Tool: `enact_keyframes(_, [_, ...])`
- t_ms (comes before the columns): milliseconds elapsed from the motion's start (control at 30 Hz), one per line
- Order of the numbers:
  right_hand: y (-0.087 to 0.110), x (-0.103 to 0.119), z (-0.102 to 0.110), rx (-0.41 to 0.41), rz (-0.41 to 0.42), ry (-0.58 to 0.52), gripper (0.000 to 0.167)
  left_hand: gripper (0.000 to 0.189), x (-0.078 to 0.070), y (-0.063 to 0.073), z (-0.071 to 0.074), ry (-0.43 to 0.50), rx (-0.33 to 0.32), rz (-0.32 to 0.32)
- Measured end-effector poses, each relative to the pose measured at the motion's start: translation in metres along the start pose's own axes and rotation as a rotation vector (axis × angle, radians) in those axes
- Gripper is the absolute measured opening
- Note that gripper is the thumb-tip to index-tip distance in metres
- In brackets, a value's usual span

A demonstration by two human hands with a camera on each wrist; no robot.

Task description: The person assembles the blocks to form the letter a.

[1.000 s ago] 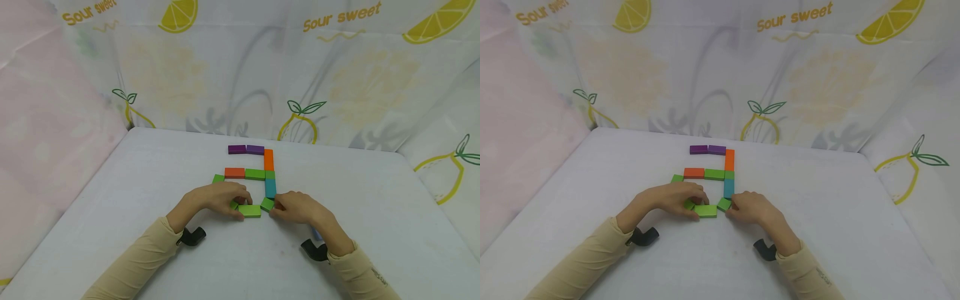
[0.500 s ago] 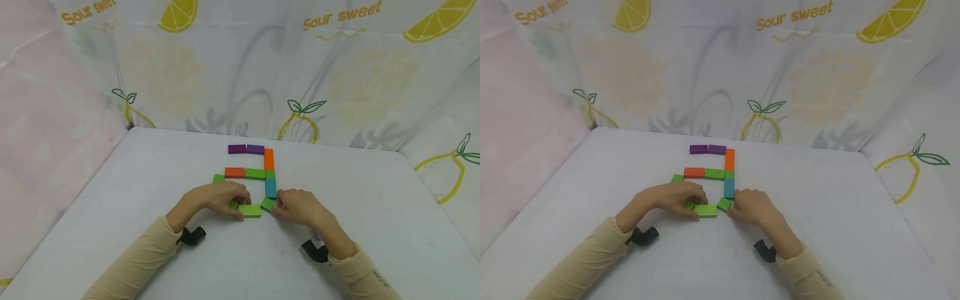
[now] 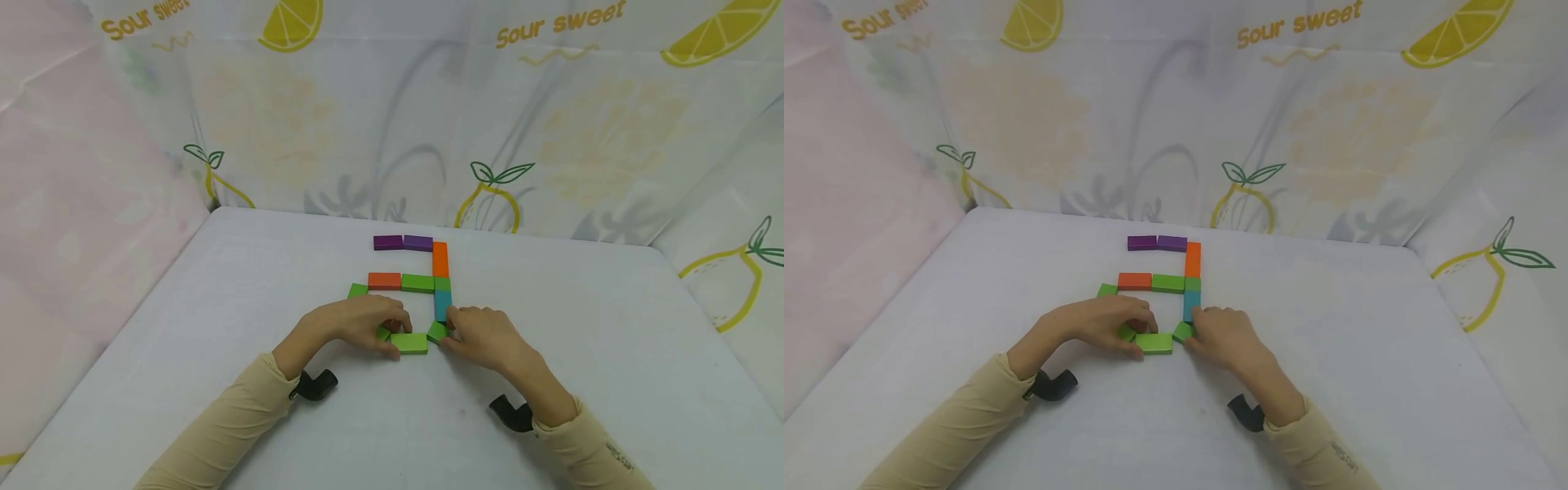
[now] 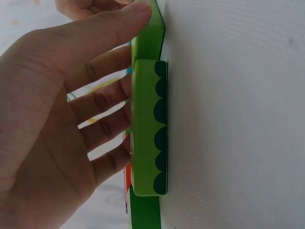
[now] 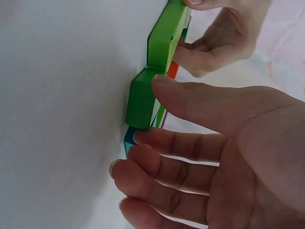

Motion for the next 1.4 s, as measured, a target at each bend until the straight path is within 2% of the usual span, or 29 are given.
enact_keyframes(300, [-0.0001, -0.0013, -0.0016, 0.034, 0.005, -0.014, 0.024, 0.033, -0.0007, -0.0003, 0.0004, 0.003, -0.002, -0.001])
enact_keyframes(1033, [-0.0009, -0.0032, -0.0040, 0.052, 0.022, -0.046, 0.022, 0.032, -0.0003, -0.0006, -0.0003, 0.001, 0.013, -0.009])
enact_keyframes(1400, [-0.0013, -0.0029, -0.0044, 0.065, 0.014, -0.055, 0.021, 0.031, -0.0031, 0.0005, 0.0003, 0.054, 0.024, 0.000])
Point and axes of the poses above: each hand's wrist, its own y-axis away from the middle knuckle, its own z-axis out of the back of the hand, x = y × z, the point moved 9 cm from there along -y, towards the middle knuckle, and after that the axes turned 11 degrees about y, right-handed, at the moved point
